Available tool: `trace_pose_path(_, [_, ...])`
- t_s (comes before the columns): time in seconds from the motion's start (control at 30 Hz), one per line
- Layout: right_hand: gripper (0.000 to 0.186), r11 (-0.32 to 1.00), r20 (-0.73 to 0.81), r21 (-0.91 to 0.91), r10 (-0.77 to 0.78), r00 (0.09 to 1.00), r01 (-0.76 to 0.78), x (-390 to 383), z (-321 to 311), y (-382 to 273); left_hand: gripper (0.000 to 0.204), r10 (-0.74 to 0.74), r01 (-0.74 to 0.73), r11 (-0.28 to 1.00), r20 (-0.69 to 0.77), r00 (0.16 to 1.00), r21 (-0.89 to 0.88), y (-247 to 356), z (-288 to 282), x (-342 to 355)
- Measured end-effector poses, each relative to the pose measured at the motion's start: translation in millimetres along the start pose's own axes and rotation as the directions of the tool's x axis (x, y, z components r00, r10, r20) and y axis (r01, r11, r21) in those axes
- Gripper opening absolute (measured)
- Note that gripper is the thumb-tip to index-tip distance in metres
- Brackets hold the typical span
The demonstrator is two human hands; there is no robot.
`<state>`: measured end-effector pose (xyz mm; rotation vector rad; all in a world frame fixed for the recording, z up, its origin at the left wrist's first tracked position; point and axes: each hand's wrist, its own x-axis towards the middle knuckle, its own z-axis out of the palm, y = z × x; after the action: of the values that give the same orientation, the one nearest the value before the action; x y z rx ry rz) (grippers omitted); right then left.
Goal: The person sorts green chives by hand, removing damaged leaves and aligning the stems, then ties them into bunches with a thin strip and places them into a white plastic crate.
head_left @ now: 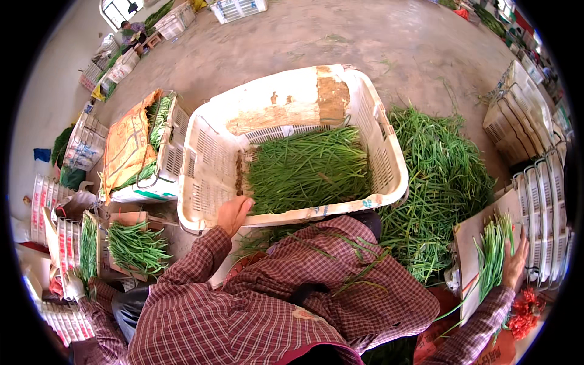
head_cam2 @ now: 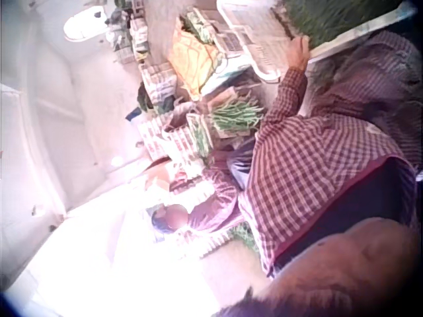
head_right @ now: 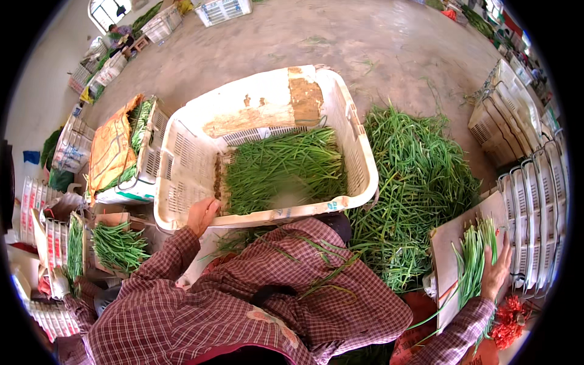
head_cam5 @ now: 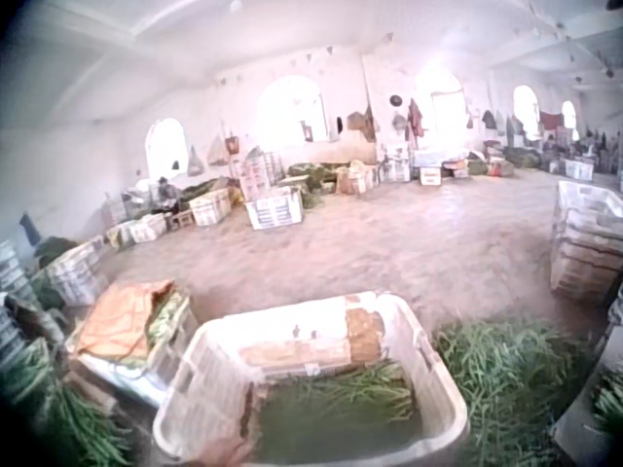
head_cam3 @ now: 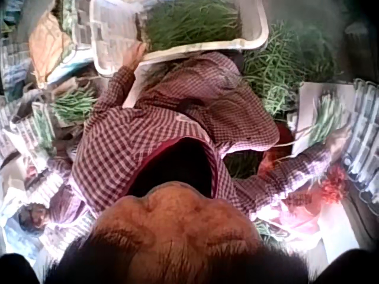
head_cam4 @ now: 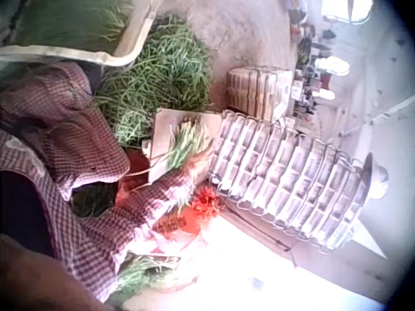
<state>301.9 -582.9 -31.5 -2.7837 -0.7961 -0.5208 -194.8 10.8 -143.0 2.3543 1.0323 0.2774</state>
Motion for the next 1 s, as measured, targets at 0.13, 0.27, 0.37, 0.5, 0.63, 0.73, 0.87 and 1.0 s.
trace_pose_path(0.13, [0.057,0.788,0.077,0.615,-0.036,0.996,-0.019,23.6,38.1,-176.1,0.023,0.067,-0.006,0.909,0.133,0.989,-0.417,-1.6,-9.3,38.9])
trace_pose_path(0.27, [0.059,0.83,0.128,0.544,-0.231,0.965,0.126,34.9,120.3,-320.3,0.023,0.376,-0.296,0.88,0.163,0.912,-0.371,31.3,2.3,125.8])
trace_pose_path(0.37, [0.058,0.908,0.097,0.398,-0.187,0.978,0.134,38.3,161.9,-367.1,0.036,0.48,-0.426,0.871,0.234,0.846,-0.245,49.0,51.4,178.3])
trace_pose_path(0.5, [0.043,0.977,-0.014,0.161,-0.142,0.99,0.143,34.8,167.1,-395.3,0.059,0.401,-0.381,0.916,0.346,0.848,-0.127,76.3,132.4,225.0])
trace_pose_path(0.63, [0.03,0.952,-0.061,0.289,-0.09,0.994,0.104,34.4,171.3,-398.3,0.07,0.277,-0.258,0.961,0.365,0.889,-0.1,77.8,176.4,268.2])
trace_pose_path(0.73, [0.026,0.948,-0.052,0.307,-0.071,0.996,0.084,37.0,168.6,-400.1,0.07,0.332,-0.319,0.943,0.338,0.88,-0.095,76.9,198.5,292.8])
trace_pose_path(0.87, [0.022,0.94,-0.025,0.34,-0.034,0.999,0.04,39.2,167.5,-398.4,0.094,0.47,-0.478,0.874,0.414,0.78,-0.092,99.4,224.0,292.5])
trace_pose_path(1.0, [0.02,0.929,-0.018,0.37,-0.022,1.0,0.027,42.2,165.6,-401.8,0.127,0.454,-0.578,0.813,0.544,0.706,0.073,116.2,245.4,297.0])
